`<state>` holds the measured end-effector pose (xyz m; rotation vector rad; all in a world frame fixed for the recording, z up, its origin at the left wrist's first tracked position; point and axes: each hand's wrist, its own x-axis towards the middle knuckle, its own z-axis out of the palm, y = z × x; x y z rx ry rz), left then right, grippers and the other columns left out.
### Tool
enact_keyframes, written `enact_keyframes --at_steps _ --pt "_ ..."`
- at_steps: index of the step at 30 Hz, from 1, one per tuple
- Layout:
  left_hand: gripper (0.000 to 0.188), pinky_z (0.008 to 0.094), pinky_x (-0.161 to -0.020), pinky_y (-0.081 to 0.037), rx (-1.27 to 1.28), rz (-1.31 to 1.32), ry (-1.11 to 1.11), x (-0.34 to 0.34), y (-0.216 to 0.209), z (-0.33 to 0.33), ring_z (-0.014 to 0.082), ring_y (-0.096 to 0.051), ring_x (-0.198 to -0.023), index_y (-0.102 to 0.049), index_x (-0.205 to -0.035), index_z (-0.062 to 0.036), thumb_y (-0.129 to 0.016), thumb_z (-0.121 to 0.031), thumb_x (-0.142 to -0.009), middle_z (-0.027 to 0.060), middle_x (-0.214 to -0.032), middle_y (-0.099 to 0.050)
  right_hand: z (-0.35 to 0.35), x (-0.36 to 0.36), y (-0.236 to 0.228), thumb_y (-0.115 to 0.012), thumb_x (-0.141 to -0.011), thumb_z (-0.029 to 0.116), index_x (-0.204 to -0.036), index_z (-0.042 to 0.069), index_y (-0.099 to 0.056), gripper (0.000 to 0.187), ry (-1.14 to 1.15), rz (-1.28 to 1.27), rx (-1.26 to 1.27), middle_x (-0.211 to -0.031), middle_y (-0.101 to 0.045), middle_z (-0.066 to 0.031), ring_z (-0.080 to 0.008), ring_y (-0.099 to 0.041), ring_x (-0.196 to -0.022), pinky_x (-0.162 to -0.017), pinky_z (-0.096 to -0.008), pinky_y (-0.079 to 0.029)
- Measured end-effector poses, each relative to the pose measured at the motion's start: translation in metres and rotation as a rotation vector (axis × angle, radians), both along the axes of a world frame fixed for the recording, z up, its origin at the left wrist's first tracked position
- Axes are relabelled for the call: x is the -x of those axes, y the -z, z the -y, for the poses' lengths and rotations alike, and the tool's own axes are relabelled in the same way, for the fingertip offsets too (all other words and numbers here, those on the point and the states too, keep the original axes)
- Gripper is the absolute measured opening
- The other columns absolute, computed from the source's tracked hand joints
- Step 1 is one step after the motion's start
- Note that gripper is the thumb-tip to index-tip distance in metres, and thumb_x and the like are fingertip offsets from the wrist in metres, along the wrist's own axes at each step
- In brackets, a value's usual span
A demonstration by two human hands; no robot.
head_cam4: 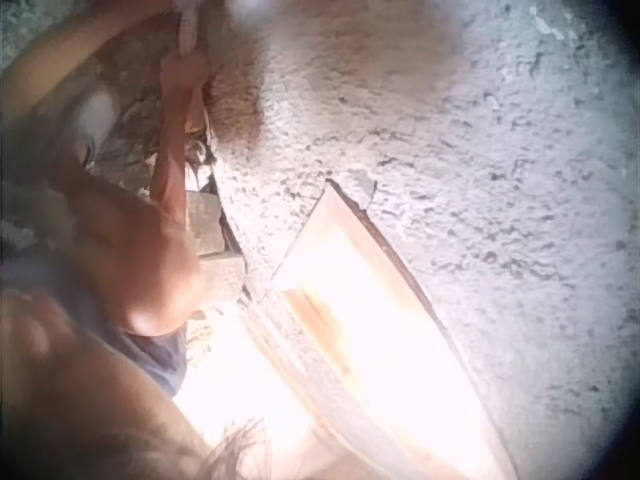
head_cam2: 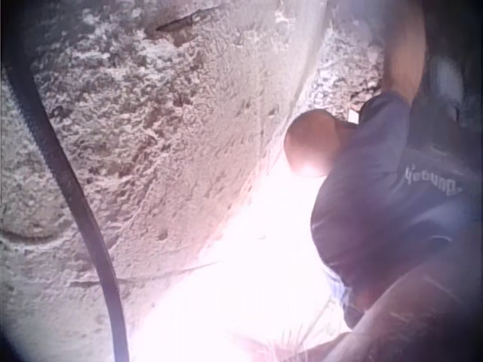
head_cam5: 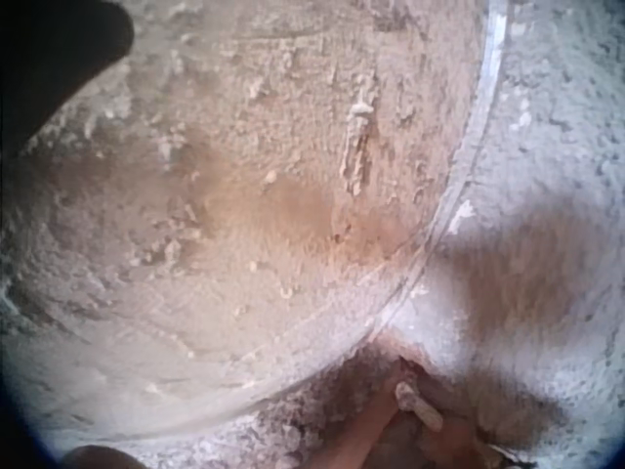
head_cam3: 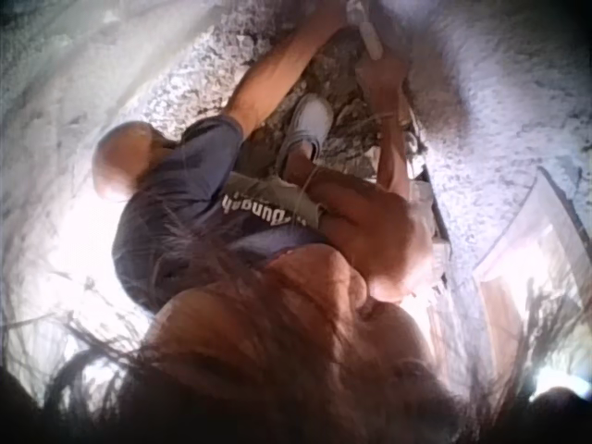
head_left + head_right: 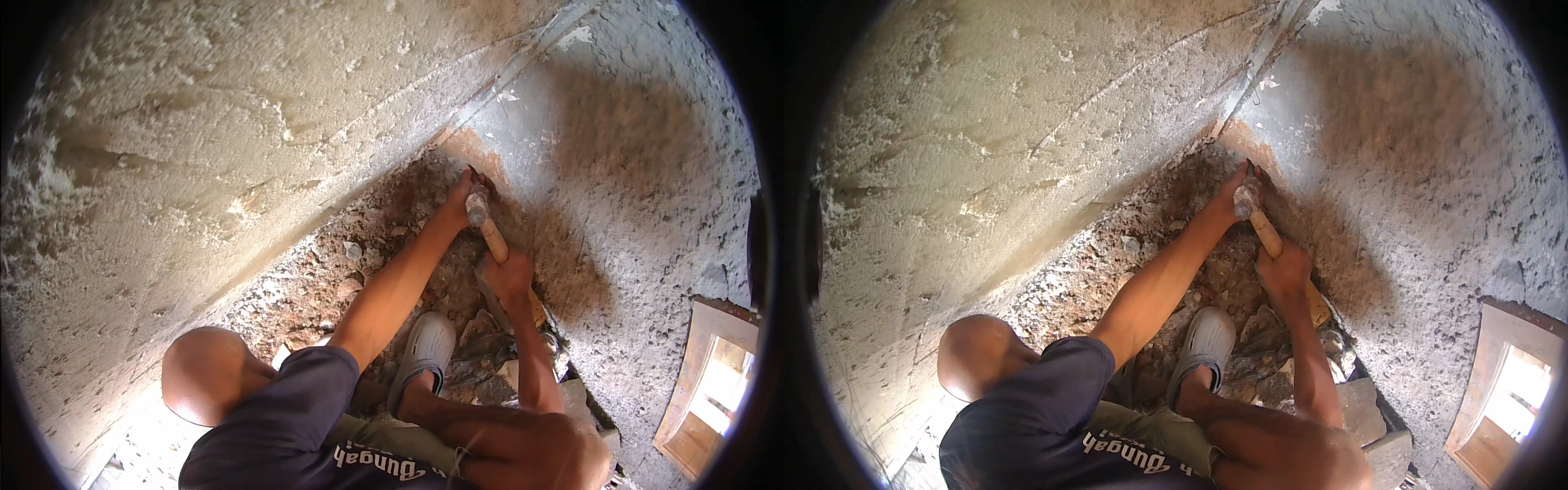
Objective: The person is sitting on the floor and using a hammer and chisel to break apart a concrete wall. They repeatedly strike the chisel with the hammer to chip away at the wall's surface, creating debris.
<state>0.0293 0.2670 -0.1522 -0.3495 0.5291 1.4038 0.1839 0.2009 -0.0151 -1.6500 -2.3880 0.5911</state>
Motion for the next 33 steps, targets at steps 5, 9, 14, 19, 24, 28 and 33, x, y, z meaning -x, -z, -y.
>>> enact_keyframes --at_steps 5,9,14,19,24,28,33 --pt "0.034 0.0330 -0.055 -0.050 -0.152 0.201 0.045 0.005 0.018 0.006 0.0171 -0.056 -0.061 -0.057 -0.093 -0.0156 -0.048 -0.046 -0.106 0.0025 -0.084 -0.066 0.007 -0.013 -0.007 -0.073 -0.078 0.022 -0.074 0.004 -0.064 0.021 -0.343 -0.261 -0.049 -0.066 -0.063 -0.0190 -0.0403 -0.065 -0.065 -0.059 -0.0467 -0.051" --pt "0.036 0.0321 -0.059 -0.049 -0.187 0.087 0.114 0.005 0.021 0.003 0.0186 -0.056 -0.065 -0.058 -0.095 -0.0154 -0.043 -0.046 -0.107 0.0048 -0.085 -0.064 -0.003 -0.009 -0.004 -0.073 -0.076 0.021 -0.072 0.005 -0.062 0.020 -0.342 -0.361 -0.106 -0.065 -0.061 -0.0161 -0.0373 -0.063 -0.062 -0.056 -0.0441 -0.049" --pt "0.040 0.0365 -0.062 -0.048 -0.064 0.049 0.179 0.014 0.015 0.008 0.0208 -0.052 -0.065 -0.058 -0.098 -0.0140 -0.044 -0.051 -0.105 0.0071 -0.087 -0.063 0.001 -0.002 -0.009 -0.072 -0.075 0.018 -0.072 0.005 -0.062 0.016 -0.145 -0.060 -0.091 -0.063 -0.058 -0.0152 -0.0375 -0.061 -0.060 -0.055 -0.0427 -0.050" --pt "0.027 0.0402 -0.067 -0.050 -0.214 0.115 0.195 0.023 0.008 0.015 0.0228 -0.055 -0.073 -0.059 -0.102 -0.0126 -0.046 -0.036 -0.104 0.0067 -0.091 -0.064 -0.004 -0.003 -0.021 -0.070 -0.078 0.022 -0.073 0.004 -0.064 0.020 -0.556 -0.398 -0.164 -0.069 -0.065 -0.0198 -0.0415 -0.066 -0.065 -0.058 -0.0493 -0.052" --pt "0.026 0.0380 -0.072 -0.050 -0.239 -0.048 0.243 0.026 0.014 0.009 0.0231 -0.059 -0.077 -0.060 -0.104 -0.0146 -0.048 -0.038 -0.103 0.0061 -0.096 -0.067 -0.010 0.005 -0.017 -0.073 -0.076 0.022 -0.084 0.004 -0.073 0.019 -0.151 0.172 -0.069 -0.066 -0.066 -0.0143 -0.0406 -0.066 -0.065 -0.065 -0.0498 -0.056" --pt "0.026 0.0378 -0.073 -0.050 -0.336 0.001 0.263 0.031 0.024 0.012 0.0221 -0.059 -0.078 -0.060 -0.105 -0.0157 -0.049 -0.039 -0.102 0.0064 -0.097 -0.067 0.010 -0.008 -0.021 -0.075 -0.073 0.023 -0.082 0.008 -0.073 0.017 -0.442 -0.154 -0.073 -0.069 -0.067 -0.0129 -0.0392 -0.067 -0.066 -0.064 -0.0480 -0.055" --pt "0.029 0.0396 -0.085 -0.051 -0.295 0.046 0.264 0.027 0.017 0.007 0.0232 -0.063 -0.089 -0.060 -0.105 -0.0128 -0.048 -0.039 -0.102 0.0099 -0.102 -0.067 -0.011 -0.011 -0.007 -0.075 -0.074 0.022 -0.081 0.006 -0.072 0.018 -0.216 -0.175 -0.014 -0.069 -0.065 -0.0146 -0.0387 -0.067 -0.069 -0.063 -0.0460 -0.053"
